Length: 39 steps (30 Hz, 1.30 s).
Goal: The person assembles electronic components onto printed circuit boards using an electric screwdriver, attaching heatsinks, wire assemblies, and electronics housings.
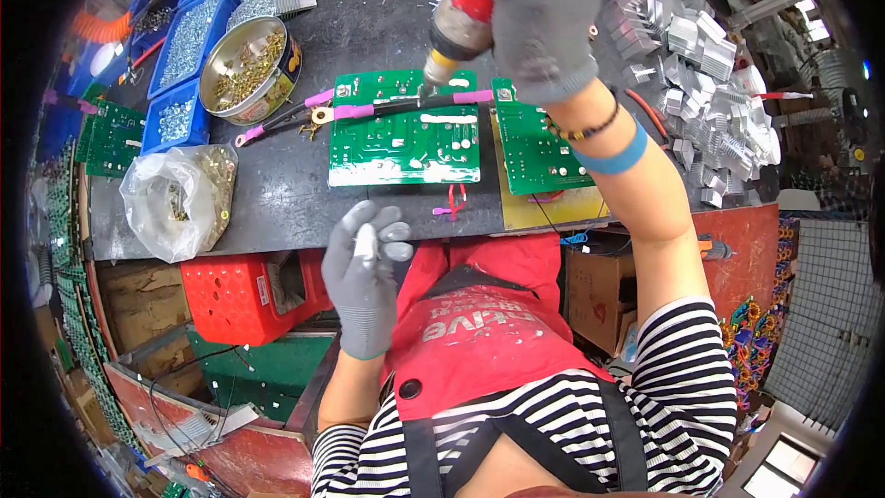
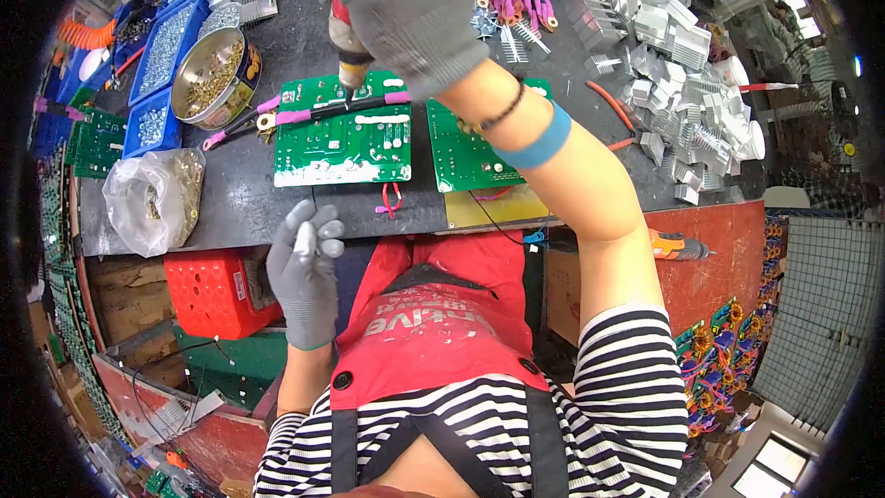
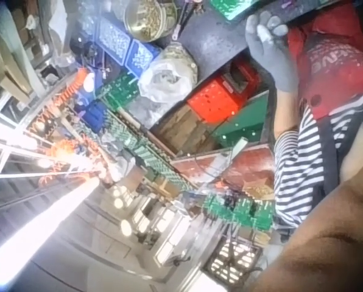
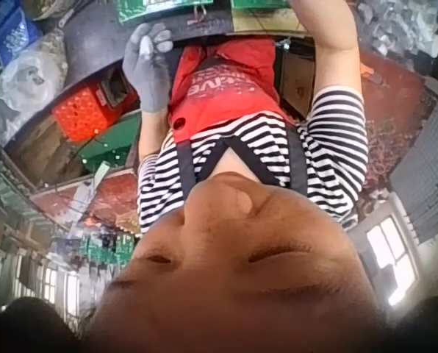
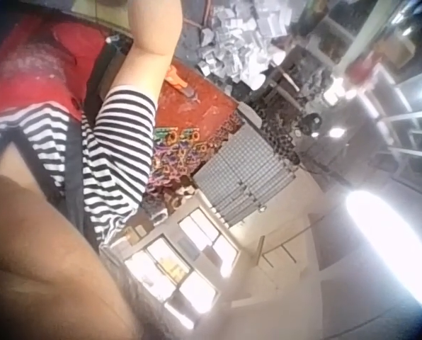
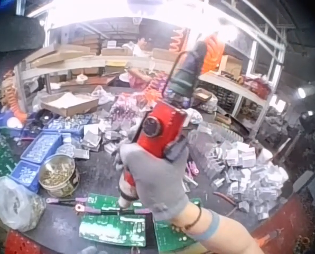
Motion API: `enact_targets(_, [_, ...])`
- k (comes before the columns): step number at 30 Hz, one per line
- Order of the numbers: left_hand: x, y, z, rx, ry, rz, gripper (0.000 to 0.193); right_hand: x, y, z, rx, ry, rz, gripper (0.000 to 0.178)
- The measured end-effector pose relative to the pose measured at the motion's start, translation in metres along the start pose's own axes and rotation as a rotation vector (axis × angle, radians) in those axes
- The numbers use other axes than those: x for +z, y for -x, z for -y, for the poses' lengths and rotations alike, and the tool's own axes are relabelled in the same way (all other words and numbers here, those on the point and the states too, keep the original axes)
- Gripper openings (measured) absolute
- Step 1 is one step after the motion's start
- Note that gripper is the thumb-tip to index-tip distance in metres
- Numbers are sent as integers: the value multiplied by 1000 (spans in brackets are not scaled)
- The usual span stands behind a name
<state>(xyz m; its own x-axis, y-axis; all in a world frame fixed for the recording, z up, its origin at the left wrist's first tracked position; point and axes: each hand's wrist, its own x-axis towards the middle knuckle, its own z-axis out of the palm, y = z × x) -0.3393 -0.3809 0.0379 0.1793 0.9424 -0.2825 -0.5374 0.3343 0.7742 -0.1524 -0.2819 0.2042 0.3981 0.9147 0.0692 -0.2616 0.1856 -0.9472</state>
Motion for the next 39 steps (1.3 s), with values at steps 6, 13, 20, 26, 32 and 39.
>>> enact_targets(6, [-19, -28, -18, -15, -206, -246, 23, 5, -30, -30, -21, -36, 31, 9])
enact_targets(13, [-23, -48, -20, 69, -267, -278, 21, 9, -35, -40, -82, 18, 60, 12])
enact_targets(20, [-12, -56, -23, 50, -289, -231, 23, 9, -52, -72, -271, 181, -38, 11])
enact_targets(26, [-12, -59, -22, 82, -261, -243, 22, 7, -58, -92, -1164, 793, 20, 18])
enact_targets(32, [-18, -56, -20, 111, -233, -206, 21, 6, -44, -85, -312, 176, 173, 12])
enact_targets(39, [-20, -31, -10, 176, -228, -220, 22, -12, -48, -78, -500, -16, 98, 12])
